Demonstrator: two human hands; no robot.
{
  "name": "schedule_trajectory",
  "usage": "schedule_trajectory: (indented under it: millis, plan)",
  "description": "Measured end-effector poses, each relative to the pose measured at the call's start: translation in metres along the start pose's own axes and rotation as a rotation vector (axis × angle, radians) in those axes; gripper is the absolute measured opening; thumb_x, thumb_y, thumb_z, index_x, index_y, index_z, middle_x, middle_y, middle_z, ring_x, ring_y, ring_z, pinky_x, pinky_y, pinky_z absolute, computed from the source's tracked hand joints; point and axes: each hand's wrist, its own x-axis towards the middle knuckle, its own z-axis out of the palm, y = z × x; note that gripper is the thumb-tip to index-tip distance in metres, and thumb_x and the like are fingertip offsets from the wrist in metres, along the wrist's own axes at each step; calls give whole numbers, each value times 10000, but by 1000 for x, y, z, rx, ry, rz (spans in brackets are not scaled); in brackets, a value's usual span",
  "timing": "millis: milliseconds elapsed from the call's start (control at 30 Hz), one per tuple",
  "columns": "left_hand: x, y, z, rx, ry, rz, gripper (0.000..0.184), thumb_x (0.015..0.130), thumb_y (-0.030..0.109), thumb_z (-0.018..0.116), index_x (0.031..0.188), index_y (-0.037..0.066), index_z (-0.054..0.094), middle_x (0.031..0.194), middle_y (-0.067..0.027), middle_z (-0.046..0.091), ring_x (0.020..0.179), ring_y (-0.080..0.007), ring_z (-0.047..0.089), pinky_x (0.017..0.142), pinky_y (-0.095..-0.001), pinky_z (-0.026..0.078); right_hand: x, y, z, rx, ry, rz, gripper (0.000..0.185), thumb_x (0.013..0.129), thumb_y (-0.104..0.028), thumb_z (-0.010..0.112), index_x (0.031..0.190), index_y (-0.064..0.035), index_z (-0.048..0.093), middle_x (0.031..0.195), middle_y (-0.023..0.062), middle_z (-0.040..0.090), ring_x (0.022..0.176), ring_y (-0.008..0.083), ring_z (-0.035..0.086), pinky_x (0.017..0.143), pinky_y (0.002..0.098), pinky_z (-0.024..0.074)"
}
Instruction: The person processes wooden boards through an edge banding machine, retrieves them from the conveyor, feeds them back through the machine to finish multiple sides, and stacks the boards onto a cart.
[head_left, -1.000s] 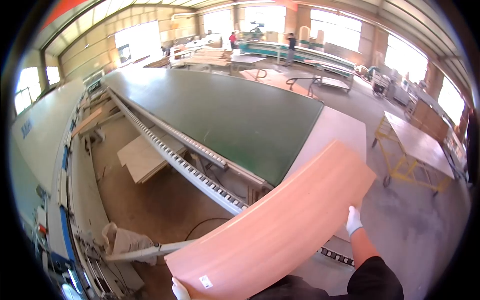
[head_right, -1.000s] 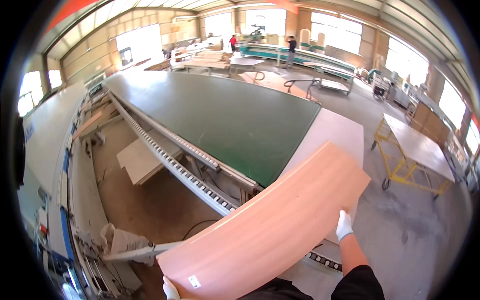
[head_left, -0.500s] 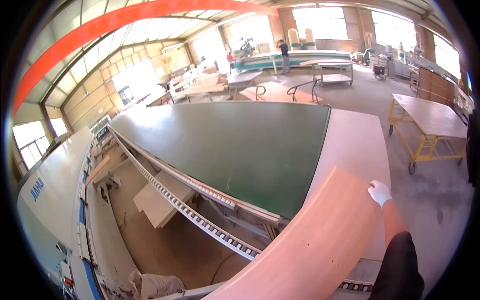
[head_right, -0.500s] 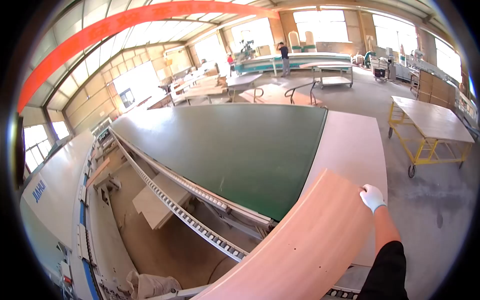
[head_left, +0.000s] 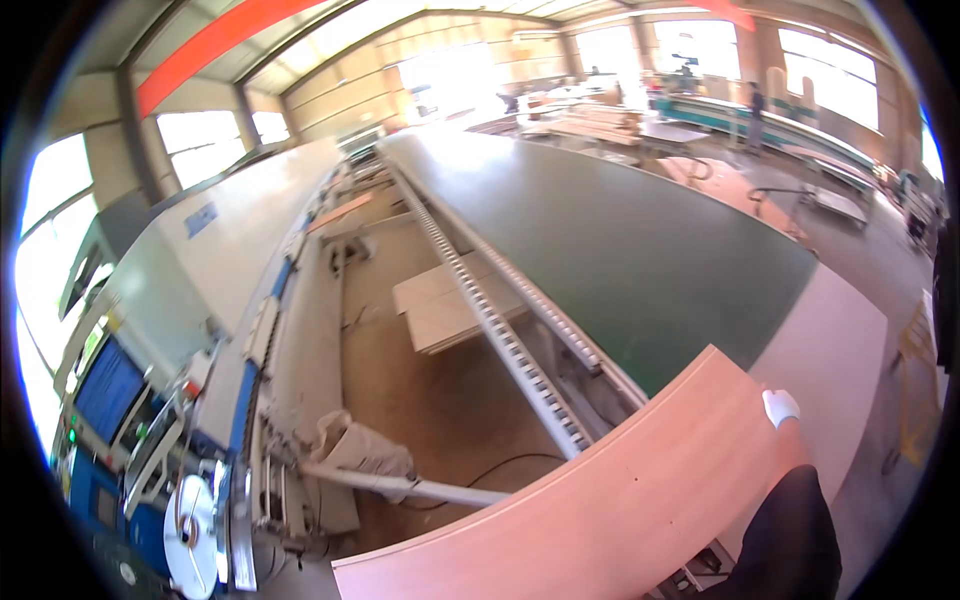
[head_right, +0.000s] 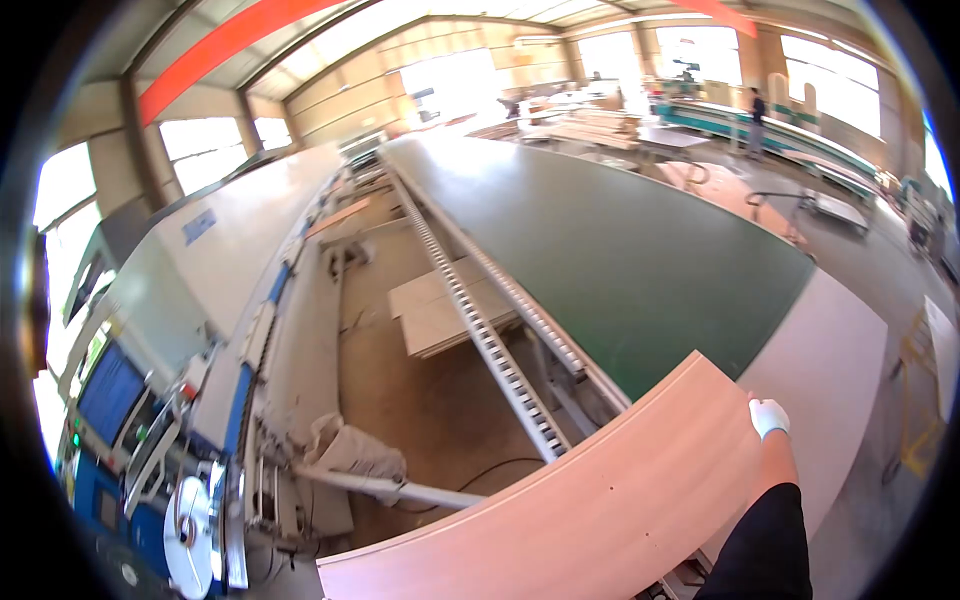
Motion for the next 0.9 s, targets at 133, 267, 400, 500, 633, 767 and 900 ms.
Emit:
schedule_trajectory:
  millis: [133,267,400,500,633,767,900]
  plan:
    - [-30,-80,-23,-406,139,-53,726,991,549,438,1250,-114,581,1203,-184,645,1115,-310,589,997,-378,454,-9,-119,-11,143,88,-276,754,950,-630,337,1029,24,703,1102,283,650,1100,459,588,920,513,476]
    - [-64,-154,-42,-1130,174,94,661,1028,522,377,1358,-34,515,1339,-147,568,1169,-281,564,1023,-368,437,-29,-234,-17,426,-92,-540,822,963,-658,356,1080,101,647,1050,245,697,1037,343,643,915,420,478]
    - [-111,-239,-84,-1307,422,33,691,1013,575,382,1360,-6,525,1352,-104,563,1187,-246,548,1030,-366,429,-71,-331,-2,803,-370,-820,730,1004,-588,373,1335,40,544,1320,130,588,1224,223,529,1057,333,384]
    - [-152,-296,-107,-1337,692,21,716,992,608,410,1401,26,492,1372,-88,541,1226,-236,515,1051,-360,411,-119,-396,12,903,-401,-928,668,1026,-523,358,1401,20,463,1411,114,494,1300,214,447,1104,332,321]
    - [-197,-329,-143,-1443,882,-62,741,985,623,412,1411,21,474,1374,-85,535,1221,-226,511,1043,-361,415,-186,-469,56,1008,-446,-1032,610,1056,-437,338,1489,-7,354,1533,92,367,1401,202,337,1167,330,238]
    - [-224,-371,-172,-1275,978,-108,728,988,613,421,1384,7,503,1367,-91,549,1223,-227,514,1046,-364,411,-238,-534,114,887,-489,-1253,614,1059,-440,339,1496,-8,354,1548,95,360,1417,204,324,1181,324,214]
    - [-245,-392,-200,-1149,1056,-210,700,1015,556,416,1372,-39,507,1366,-107,555,1231,-222,510,1068,-353,390,-248,-599,210,776,-572,-1243,724,1035,-532,345,1485,35,346,1538,121,375,1417,227,328,1181,316,209]
